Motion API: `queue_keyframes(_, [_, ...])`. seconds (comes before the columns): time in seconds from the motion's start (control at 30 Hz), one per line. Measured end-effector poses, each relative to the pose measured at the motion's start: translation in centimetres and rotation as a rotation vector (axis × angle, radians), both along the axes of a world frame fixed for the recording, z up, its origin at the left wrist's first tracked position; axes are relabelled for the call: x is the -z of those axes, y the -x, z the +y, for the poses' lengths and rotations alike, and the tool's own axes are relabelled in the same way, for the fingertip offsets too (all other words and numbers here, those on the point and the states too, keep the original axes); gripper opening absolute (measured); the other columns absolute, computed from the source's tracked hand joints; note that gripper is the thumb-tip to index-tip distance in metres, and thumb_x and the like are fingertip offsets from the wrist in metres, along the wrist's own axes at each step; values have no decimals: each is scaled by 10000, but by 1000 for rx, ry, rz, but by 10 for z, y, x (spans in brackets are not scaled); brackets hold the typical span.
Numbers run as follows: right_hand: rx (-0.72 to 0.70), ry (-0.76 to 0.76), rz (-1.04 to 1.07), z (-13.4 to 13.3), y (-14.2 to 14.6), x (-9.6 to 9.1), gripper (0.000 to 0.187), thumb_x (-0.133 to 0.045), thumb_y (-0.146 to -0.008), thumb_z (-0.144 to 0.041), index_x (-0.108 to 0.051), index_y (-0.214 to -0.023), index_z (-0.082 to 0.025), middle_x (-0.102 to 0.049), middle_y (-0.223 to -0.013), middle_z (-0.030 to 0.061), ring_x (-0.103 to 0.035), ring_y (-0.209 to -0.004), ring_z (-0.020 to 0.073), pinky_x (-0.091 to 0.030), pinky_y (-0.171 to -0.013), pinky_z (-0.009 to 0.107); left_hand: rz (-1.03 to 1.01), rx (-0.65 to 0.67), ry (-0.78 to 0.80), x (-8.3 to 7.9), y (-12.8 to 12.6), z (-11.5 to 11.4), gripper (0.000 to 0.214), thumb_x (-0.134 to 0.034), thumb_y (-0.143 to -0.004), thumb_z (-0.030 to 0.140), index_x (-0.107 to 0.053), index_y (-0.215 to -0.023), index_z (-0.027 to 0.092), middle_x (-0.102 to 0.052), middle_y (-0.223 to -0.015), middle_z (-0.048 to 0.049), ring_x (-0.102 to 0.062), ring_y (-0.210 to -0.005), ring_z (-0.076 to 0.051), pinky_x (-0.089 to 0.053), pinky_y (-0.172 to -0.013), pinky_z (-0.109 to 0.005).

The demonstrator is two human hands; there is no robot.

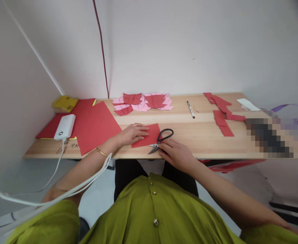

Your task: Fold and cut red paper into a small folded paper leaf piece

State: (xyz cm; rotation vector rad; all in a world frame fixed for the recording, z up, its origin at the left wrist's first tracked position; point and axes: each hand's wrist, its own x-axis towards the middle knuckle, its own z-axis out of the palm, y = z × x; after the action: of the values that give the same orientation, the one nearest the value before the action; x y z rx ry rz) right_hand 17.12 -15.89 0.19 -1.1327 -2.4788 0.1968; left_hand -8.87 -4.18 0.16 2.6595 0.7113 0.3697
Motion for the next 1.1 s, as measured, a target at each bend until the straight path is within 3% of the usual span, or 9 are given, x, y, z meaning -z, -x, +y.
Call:
queue_keyframes(0.17, [4, 26, -33, -2, -1, 0, 204, -449, -934, -270, -610, -1005, -167, -629, -967, 115, -592, -935, 220, -514, -805, 356, 15, -41, -1, 8, 2, -6, 348, -464, -914, 365, -632, -1202, 266, -562, -1347, -55, -441, -1258, -226, -356, -1063, -443])
queue_keyframes(0.4, [-15, -35, -34, 2, 9, 3, 224, -449, -931, -260, -604, -1055, -157, -637, -981, 120, -592, -926, 226, -520, -812, 365, 20, -37, -17, 8, 1, -4, 340, -461, -918, 350, -634, -1200, 272, -563, -1348, -39, -454, -1250, -220, -344, -1073, -432])
queue_keyframes(1.1, [-33, -19, -33, 3, 18, 1, 216, -442, -937, -254, -617, -1021, -159, -639, -966, 119, -598, -931, 221, -516, -818, 357, 50, -61, -22, 7, -2, -5, 332, -479, -907, 344, -635, -1197, 302, -558, -1353, -34, -466, -1234, -230, -343, -1063, -458])
